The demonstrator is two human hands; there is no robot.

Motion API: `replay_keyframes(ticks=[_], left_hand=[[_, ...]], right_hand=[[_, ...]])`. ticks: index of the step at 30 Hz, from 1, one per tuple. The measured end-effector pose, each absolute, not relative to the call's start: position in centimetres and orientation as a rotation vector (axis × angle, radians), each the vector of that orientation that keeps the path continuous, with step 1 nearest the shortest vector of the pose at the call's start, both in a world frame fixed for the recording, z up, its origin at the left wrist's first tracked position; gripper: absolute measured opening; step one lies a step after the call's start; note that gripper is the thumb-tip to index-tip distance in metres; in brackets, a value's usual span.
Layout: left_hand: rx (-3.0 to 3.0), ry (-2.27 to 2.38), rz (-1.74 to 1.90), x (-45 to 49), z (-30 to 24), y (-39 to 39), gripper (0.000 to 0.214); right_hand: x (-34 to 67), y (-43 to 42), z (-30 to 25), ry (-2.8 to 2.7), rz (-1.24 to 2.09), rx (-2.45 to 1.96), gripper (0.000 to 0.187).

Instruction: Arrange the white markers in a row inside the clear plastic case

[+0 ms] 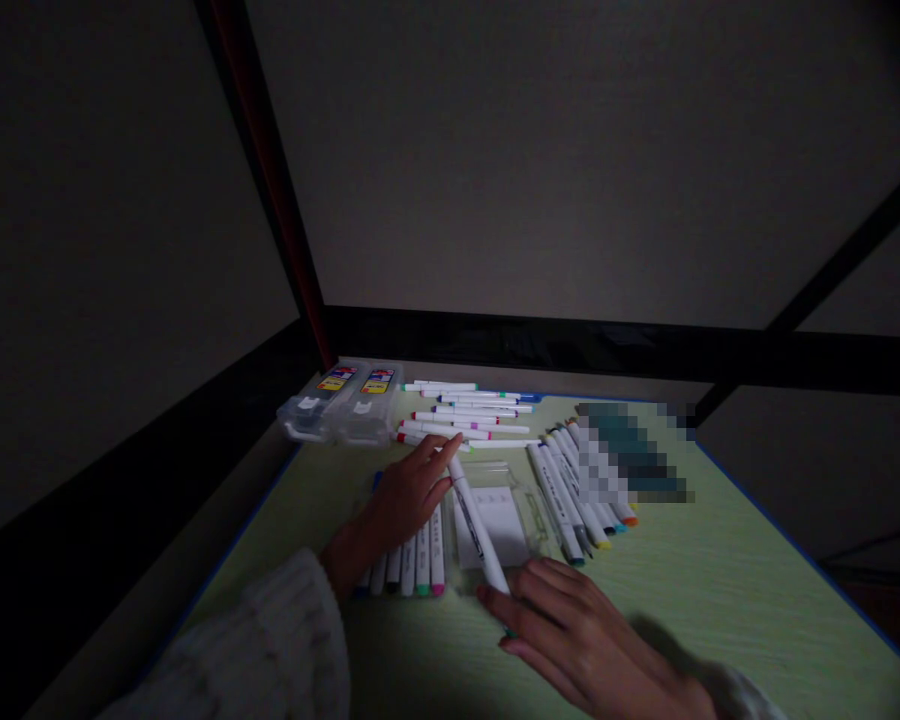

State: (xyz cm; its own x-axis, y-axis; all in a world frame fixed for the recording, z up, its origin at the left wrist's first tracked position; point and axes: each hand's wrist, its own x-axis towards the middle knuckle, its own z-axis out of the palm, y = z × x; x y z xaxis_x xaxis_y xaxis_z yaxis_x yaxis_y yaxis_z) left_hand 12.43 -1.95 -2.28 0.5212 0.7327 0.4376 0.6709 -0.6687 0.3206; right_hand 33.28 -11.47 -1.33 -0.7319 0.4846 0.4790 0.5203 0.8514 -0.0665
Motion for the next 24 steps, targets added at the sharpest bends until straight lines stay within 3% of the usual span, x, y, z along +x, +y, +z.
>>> replay_keyframes(ticks=[15, 24], left_hand=[[2.367, 1.282, 1.109, 12.3, -3.3, -1.4, 0.032], [2.363, 1.313, 0.953, 11.8, -4.0, -0.6, 0.028]], right_hand=[[33.1, -11.2, -2.4, -2.619, 0.051, -0.826, 0.029], [32.8, -11.1, -3.2, -2.579, 0.142, -0.926, 0.034]])
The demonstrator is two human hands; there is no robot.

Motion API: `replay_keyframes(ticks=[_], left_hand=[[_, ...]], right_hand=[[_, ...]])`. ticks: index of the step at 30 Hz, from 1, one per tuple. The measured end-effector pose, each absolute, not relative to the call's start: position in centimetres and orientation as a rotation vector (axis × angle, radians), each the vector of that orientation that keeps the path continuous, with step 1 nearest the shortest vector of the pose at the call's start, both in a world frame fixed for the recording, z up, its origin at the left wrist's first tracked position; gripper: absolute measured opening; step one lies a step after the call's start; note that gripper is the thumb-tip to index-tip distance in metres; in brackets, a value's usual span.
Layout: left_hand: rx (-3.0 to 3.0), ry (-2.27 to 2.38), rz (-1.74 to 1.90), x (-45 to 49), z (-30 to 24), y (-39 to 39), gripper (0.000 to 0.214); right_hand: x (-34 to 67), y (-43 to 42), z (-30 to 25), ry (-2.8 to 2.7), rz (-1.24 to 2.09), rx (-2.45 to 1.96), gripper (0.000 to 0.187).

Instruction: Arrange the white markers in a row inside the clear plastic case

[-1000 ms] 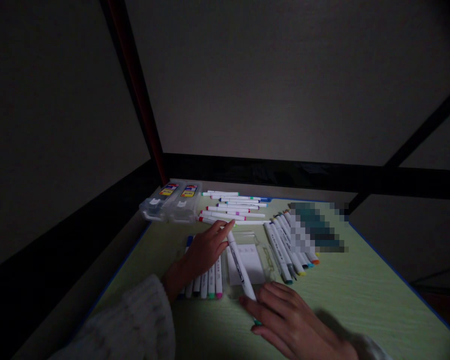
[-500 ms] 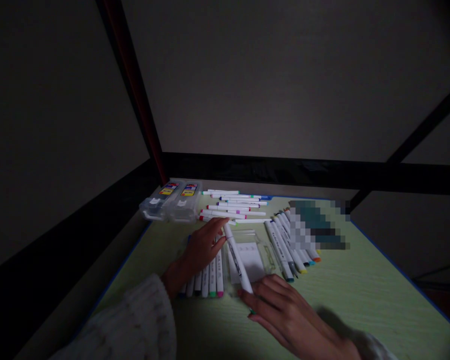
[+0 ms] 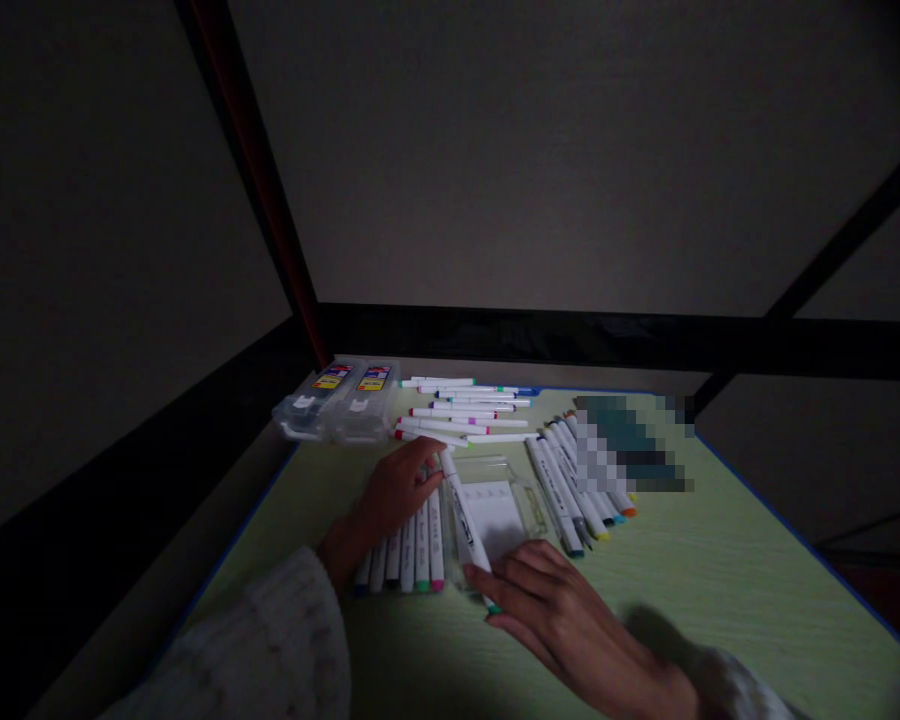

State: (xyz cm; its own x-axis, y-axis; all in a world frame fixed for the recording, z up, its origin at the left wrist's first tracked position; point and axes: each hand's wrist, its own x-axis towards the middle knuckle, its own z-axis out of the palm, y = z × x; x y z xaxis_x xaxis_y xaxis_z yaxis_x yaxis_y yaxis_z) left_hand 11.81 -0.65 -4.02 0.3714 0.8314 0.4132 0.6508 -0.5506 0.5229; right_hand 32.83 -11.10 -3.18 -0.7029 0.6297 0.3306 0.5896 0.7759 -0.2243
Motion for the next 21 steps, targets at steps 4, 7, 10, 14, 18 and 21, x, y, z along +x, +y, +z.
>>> replay_keyframes(ticks=[4, 7, 10, 14, 18, 21], left_hand=[[2.375, 1.339, 0.873, 11.79, -4.10, -0.49, 0.027], [2.404, 1.317, 0.850, 11.79, -4.24, -0.40, 0.025], [2.408, 1.324, 0.832, 11.79, -4.36, -0.39, 0.024], [2.414, 1.318, 0.812, 11.81, -4.36, -0.46, 0.023], [2.436, 1.329, 0.785, 11.85, -4.17, -0.57, 0.023], [2.490, 1.305, 0.778, 11.93, -4.02, -0.61, 0.024]], right_hand=[[32.85, -11.05, -3.28, -2.576, 0.202, -0.994, 0.031], [32.84, -11.02, -3.20, -2.581, 0.229, -1.010, 0.030], [32.77, -11.03, -3.00, -2.596, 0.245, -1.009, 0.031], [32.67, -11.07, -2.83, -2.600, 0.255, -1.020, 0.031], [32.66, -11.10, -2.97, -2.589, 0.230, -1.011, 0.031], [32.62, -11.10, -3.03, -2.591, 0.235, -1.012, 0.031]])
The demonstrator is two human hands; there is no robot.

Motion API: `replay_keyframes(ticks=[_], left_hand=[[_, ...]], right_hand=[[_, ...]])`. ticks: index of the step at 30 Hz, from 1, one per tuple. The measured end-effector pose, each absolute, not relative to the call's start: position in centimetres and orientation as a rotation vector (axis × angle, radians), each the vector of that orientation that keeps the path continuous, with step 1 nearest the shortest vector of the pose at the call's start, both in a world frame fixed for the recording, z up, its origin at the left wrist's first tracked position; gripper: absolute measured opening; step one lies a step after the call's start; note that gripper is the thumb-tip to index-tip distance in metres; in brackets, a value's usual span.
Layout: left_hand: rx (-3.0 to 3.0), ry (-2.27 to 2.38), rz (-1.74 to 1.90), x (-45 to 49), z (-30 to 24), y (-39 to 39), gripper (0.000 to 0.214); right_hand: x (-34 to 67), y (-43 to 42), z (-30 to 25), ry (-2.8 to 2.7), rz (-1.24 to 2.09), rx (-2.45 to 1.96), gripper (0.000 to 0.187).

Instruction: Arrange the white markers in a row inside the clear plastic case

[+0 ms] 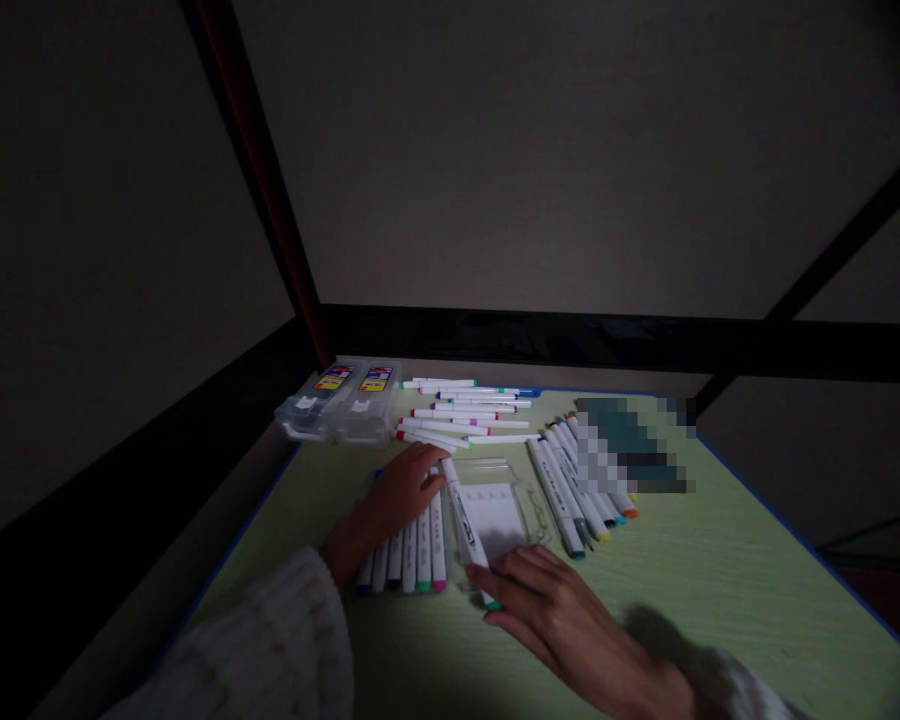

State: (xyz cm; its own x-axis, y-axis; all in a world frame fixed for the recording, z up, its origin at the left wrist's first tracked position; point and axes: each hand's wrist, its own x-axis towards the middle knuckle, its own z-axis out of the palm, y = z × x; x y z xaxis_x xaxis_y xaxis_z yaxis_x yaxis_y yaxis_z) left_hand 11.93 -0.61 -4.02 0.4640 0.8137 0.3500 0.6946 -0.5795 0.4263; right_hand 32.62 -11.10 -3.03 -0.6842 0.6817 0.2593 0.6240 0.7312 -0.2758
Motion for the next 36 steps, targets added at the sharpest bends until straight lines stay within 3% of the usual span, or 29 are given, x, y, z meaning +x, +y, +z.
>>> replay_keyframes(ticks=[36], left_hand=[[2.616, 1.203, 0.770, 12.09, -4.42, -0.28, 0.026]], right_hand=[[31.97, -11.39, -3.41, -2.444, 0.461, -1.070, 0.034]])
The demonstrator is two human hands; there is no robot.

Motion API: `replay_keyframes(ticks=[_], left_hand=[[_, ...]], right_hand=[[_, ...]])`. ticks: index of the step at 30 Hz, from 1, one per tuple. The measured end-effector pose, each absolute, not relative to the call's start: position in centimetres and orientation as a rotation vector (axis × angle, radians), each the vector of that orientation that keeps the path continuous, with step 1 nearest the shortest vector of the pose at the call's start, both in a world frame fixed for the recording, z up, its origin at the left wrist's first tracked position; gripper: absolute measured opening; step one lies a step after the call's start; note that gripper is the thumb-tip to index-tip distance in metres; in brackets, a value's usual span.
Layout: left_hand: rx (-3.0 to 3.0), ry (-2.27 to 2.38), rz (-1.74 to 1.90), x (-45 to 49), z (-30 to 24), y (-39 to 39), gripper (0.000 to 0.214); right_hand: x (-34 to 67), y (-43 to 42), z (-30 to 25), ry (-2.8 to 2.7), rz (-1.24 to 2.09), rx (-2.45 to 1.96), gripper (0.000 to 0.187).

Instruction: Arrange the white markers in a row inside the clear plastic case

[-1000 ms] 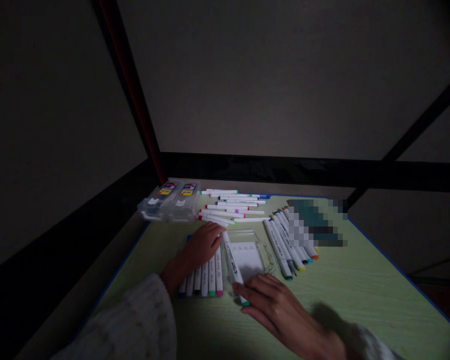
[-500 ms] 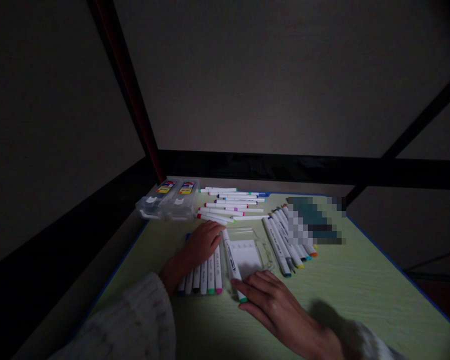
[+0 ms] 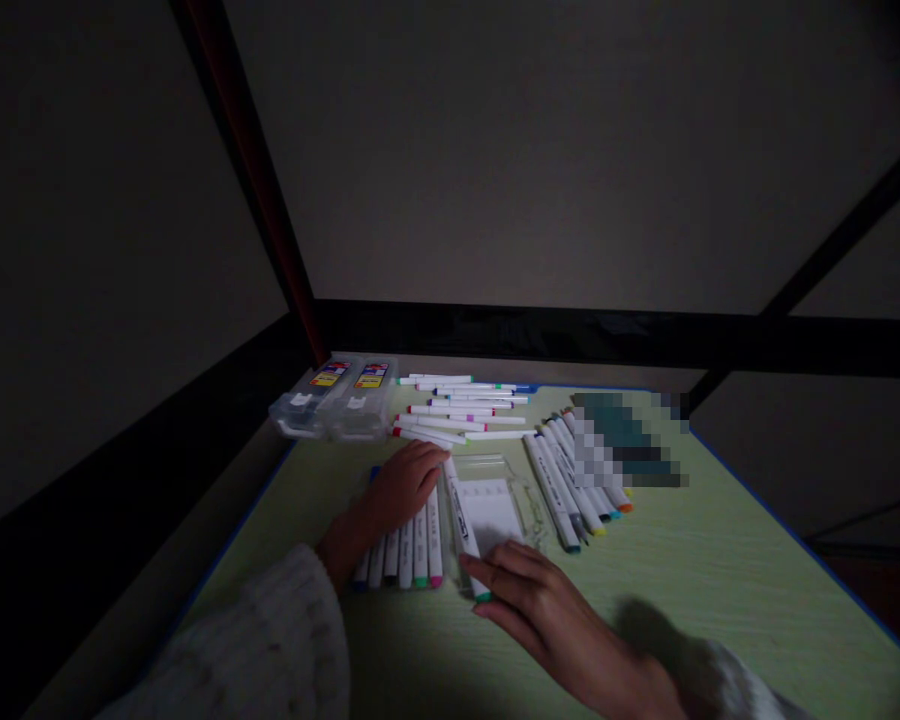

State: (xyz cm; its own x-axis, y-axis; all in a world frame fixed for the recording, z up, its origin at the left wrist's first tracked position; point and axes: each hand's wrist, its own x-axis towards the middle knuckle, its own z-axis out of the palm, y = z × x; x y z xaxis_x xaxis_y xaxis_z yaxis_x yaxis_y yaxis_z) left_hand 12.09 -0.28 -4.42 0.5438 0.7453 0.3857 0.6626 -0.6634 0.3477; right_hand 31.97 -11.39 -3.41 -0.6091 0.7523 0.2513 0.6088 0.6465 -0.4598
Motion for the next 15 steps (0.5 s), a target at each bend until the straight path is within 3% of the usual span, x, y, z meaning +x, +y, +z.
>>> replay_keyframes(ticks=[15], left_hand=[[2.652, 1.203, 0.732, 12.15, -4.46, -0.18, 0.029]], right_hand=[[31.36, -11.12, -3.26, -2.494, 0.400, -1.057, 0.030]])
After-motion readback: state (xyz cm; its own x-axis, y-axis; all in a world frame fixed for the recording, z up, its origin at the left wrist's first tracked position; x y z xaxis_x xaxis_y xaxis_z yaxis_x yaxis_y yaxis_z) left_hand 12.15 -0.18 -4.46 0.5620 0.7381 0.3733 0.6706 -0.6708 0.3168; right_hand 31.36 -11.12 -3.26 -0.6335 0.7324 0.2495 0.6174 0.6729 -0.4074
